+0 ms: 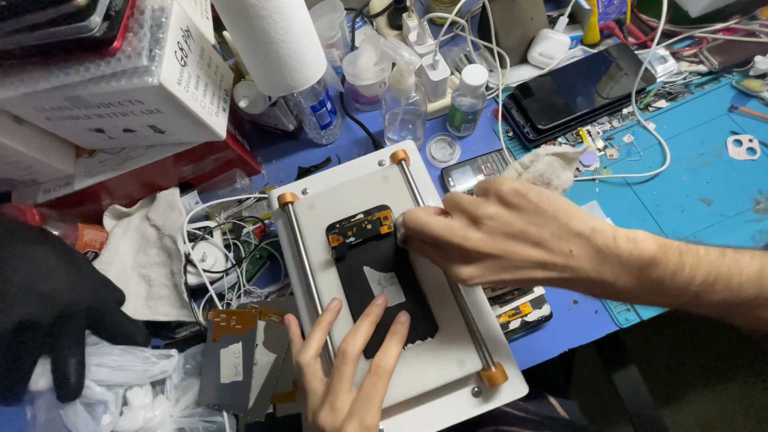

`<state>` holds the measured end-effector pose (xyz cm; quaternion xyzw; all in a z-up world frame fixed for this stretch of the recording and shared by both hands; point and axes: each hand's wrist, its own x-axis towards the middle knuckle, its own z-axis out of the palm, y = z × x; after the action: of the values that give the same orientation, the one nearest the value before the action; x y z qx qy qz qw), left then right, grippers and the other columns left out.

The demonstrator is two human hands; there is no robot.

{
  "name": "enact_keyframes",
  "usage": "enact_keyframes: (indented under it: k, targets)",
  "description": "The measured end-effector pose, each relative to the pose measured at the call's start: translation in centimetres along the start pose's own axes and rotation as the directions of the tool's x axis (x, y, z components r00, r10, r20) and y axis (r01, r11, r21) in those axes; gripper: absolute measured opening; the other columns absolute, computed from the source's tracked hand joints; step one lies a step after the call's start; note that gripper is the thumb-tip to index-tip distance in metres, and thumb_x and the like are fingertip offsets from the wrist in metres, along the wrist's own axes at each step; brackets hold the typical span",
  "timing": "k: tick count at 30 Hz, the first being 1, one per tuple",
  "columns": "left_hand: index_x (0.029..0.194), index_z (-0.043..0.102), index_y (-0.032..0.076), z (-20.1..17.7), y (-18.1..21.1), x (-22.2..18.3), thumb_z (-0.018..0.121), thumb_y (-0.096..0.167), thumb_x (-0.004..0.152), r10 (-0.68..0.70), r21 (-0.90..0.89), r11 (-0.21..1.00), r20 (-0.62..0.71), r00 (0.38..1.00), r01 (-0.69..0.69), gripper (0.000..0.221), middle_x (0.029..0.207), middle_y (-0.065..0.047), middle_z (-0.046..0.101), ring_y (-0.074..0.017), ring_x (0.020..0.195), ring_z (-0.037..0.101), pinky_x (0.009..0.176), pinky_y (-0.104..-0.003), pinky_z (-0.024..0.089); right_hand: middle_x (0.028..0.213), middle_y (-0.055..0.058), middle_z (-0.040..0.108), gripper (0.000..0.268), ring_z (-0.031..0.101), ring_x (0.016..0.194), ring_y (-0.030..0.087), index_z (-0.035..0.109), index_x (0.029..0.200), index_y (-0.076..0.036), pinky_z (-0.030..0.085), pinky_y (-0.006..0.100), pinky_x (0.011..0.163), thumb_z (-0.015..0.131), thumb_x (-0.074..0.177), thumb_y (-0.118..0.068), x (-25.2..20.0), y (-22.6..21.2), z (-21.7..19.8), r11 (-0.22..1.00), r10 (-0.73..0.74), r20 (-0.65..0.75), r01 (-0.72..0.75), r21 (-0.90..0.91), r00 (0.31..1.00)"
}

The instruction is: The recorder is cleaning a smartphone screen component using a cloth while it is placed on a heating plate.

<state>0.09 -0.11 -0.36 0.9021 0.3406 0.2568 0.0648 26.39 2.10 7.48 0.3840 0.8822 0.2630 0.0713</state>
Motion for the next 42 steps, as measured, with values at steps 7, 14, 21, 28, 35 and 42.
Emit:
enact_keyframes:
  k: [7, 14, 21, 28, 35, 42]
  targets:
    - [0.126, 0.074, 0.021, -0.5, 0.0, 0.0, 0.040, 0.053, 0.099, -0.013, -0.036, 0.999, 0.018, 1.000, 0.014, 0.053, 0.142, -0.005, 0.060, -0.0385, 0.141, 0.041, 0.120, -0.073, 0.014, 0.096, 0.000, 0.051, 0.029, 0.060, 0.071, 0.011, 0.075, 0.106, -0.010, 0.049, 0.027, 0.048, 0.069, 0.080, -0.022, 0.2, 0.0, -0.9, 0.999, -0.017, 0.034, 0.016, 0.031, 0.999]
    - [0.128, 0.076, 0.020, 0.1, 0.2, -0.6, 0.031, 0.065, 0.101, -0.085, -0.083, 0.993, 0.046, 0.995, 0.089, 0.069, 0.143, -0.004, 0.065, -0.0379, 0.144, 0.044, 0.127, -0.074, 0.013, 0.093, 0.001, 0.051, 0.030, 0.057, 0.064, 0.011, 0.075, 0.114, -0.011, 0.048, 0.025, 0.044, 0.066, 0.089, -0.023, 0.4, 0.9, 0.6, 0.996, 0.062, -0.085, -0.056, 0.066, 0.994]
    - [0.128, 0.076, 0.016, -0.2, -0.1, -0.6, 0.017, 0.078, 0.095, -0.062, -0.143, 0.987, 0.054, 0.997, 0.069, 0.092, 0.143, -0.008, 0.065, -0.0416, 0.144, 0.042, 0.125, -0.075, 0.008, 0.101, 0.002, 0.052, 0.027, 0.060, 0.070, 0.013, 0.076, 0.103, -0.011, 0.052, 0.028, 0.046, 0.070, 0.078, -0.021, -0.6, -0.5, -0.7, 0.991, -0.053, 0.076, 0.043, 0.129, 0.996]
    - [0.130, 0.076, 0.017, -0.2, -0.3, -0.6, 0.018, 0.078, 0.095, -0.042, -0.125, 0.991, 0.067, 0.997, 0.050, 0.091, 0.144, -0.008, 0.065, -0.0436, 0.143, 0.044, 0.125, -0.076, 0.008, 0.101, 0.005, 0.053, 0.028, 0.063, 0.074, 0.019, 0.073, 0.083, -0.006, 0.053, 0.035, 0.048, 0.072, 0.072, -0.032, -4.0, -3.3, -1.3, 0.900, -0.111, 0.023, 0.091, 0.425, 0.994]
    - [0.131, 0.075, 0.017, -0.1, -0.2, -0.6, 0.012, 0.079, 0.094, -0.029, -0.124, 0.992, 0.042, 0.999, 0.034, 0.095, 0.143, -0.009, 0.065, -0.0454, 0.142, 0.045, 0.124, -0.075, 0.010, 0.101, 0.005, 0.053, 0.028, 0.061, 0.072, 0.019, 0.072, 0.100, -0.005, 0.048, 0.038, 0.047, 0.072, 0.085, -0.029, -5.2, -4.1, -2.0, 0.797, -0.096, -0.089, 0.130, 0.589, 0.991]
    - [0.129, 0.075, 0.014, -0.5, 0.5, -0.2, 0.006, 0.078, 0.097, -0.077, -0.184, 0.979, 0.069, 0.995, 0.088, 0.099, 0.141, -0.013, 0.065, -0.0485, 0.140, 0.045, 0.122, -0.079, 0.008, 0.101, 0.005, 0.056, 0.029, 0.062, 0.072, 0.017, 0.073, 0.108, -0.008, 0.047, 0.035, 0.045, 0.070, 0.083, -0.024, -5.2, -2.5, -1.8, 0.763, -0.092, -0.144, 0.163, 0.625, 0.985]
